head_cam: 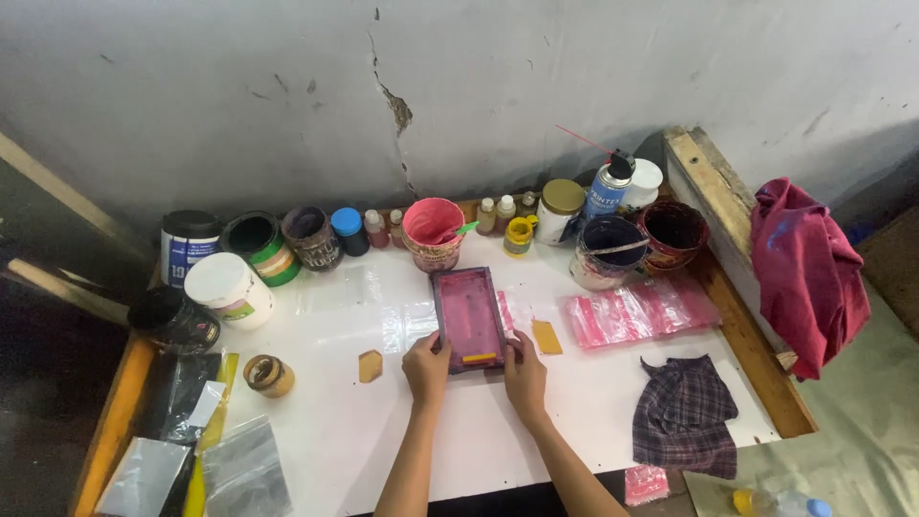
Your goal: The person stirs a pink substance in a container using a green spoon. They then wipe the table surface with a cloth and spread a clear plastic sheet. Finally, they use a yellow sponge to spread pink ink evenly across a rectangular printing block.
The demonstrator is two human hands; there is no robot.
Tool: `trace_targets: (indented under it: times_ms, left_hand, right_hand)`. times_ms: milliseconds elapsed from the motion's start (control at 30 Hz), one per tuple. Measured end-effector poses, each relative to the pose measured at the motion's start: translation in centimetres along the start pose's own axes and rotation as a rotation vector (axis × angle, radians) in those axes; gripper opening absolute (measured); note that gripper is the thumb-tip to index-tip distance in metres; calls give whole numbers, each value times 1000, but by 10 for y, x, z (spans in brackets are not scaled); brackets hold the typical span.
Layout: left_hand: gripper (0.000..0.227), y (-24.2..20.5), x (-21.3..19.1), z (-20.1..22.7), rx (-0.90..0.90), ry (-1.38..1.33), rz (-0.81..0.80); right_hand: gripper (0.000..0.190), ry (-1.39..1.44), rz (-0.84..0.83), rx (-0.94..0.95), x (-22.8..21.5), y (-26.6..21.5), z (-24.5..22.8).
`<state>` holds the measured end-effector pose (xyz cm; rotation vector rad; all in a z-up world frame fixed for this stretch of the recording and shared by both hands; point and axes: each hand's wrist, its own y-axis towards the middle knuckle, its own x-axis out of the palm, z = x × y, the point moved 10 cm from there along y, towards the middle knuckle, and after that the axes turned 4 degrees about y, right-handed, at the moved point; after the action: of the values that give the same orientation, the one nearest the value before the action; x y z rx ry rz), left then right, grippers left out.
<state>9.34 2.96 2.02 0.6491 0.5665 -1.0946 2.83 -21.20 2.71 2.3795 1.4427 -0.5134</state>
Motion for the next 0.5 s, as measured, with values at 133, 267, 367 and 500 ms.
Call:
trace_targets:
  times_ms: [133,267,367,500]
  left_hand:
    - [26,-1,-1,7,11,8,1]
    - [27,0,3,5,21,43,10]
    - [38,-2,1,2,44,24,1]
    - [53,-14,-34,40,340,-10,-22]
  right_hand:
    - [40,17,12,-28,2,3,4]
    - [43,12,27,-82,2,4,5]
    - [42,19,21,-86,4,5,11]
    - [42,40,3,-120,0,9,16]
